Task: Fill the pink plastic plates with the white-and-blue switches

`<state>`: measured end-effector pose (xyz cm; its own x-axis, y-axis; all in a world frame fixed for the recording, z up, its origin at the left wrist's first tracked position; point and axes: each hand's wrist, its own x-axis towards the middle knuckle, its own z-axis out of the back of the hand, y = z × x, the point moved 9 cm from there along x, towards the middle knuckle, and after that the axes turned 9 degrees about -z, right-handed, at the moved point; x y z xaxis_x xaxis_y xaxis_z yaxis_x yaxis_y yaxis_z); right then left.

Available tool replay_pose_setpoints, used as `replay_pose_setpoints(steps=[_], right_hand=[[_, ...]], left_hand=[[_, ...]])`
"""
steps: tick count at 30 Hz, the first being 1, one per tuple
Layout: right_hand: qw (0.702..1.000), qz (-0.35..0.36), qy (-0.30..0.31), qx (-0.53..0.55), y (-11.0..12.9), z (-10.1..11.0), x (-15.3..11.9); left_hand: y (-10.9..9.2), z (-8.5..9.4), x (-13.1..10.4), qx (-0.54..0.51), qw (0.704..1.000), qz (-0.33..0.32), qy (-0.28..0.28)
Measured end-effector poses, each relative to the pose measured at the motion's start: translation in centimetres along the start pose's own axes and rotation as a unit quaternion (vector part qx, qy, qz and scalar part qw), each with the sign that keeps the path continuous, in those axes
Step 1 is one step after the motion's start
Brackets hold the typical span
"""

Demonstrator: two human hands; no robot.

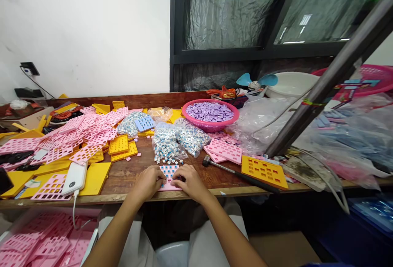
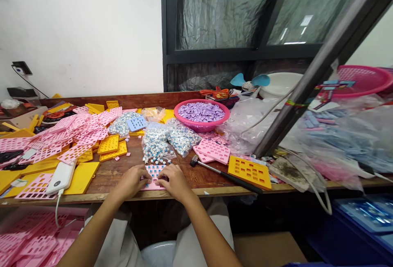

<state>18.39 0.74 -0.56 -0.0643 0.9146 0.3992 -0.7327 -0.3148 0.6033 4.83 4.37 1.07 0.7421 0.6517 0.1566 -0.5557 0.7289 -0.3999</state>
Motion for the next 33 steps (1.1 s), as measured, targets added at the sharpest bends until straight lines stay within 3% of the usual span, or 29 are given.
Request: replay_pose_setpoints(steps=[9, 14, 21, 26, 29, 31, 33], right_hand=[[1.000, -0.028, 0.001, 0.011, -0.3, -0.1, -0.1], [0.999, -0.038, -0.018, -0.009, -0.3, 0.0, -0.5], [0.999, -0.043, -0.014, 0.000, -0.2, 0.0, -1.1], [0.994, -0.046, -0.063, 0.076, -1.1, 2.3, 1.1], [0.999, 0.002, 0.018, -0.039, -0.7, 1.3, 4.2], [0.984, 0.033, 0.112, -0.131, -0.6, -0.6, 6.1], [0.971, 0.044, 0.164, -0.169, -0.9, -1.9, 7.6]], left_hand=[[0.5, -0.8, 1.7, 0.025, 0.999, 0.008, 0.032], [1.3, -0.7, 1.8, -0.005, 0.999, -0.022, 0.028], [4.2, 1.1, 6.7, -0.073, 0.992, -0.102, -0.019], [5.5, -0.5, 8.4, -0.099, 0.984, -0.145, 0.004], [6.2, -1.1, 8.1, -0.114, 0.984, -0.139, -0.017], [6.6, -1.2, 7.7, -0.125, 0.983, -0.131, -0.030], [7.0, -1.1, 7.5, -0.137, 0.982, -0.123, -0.045]])
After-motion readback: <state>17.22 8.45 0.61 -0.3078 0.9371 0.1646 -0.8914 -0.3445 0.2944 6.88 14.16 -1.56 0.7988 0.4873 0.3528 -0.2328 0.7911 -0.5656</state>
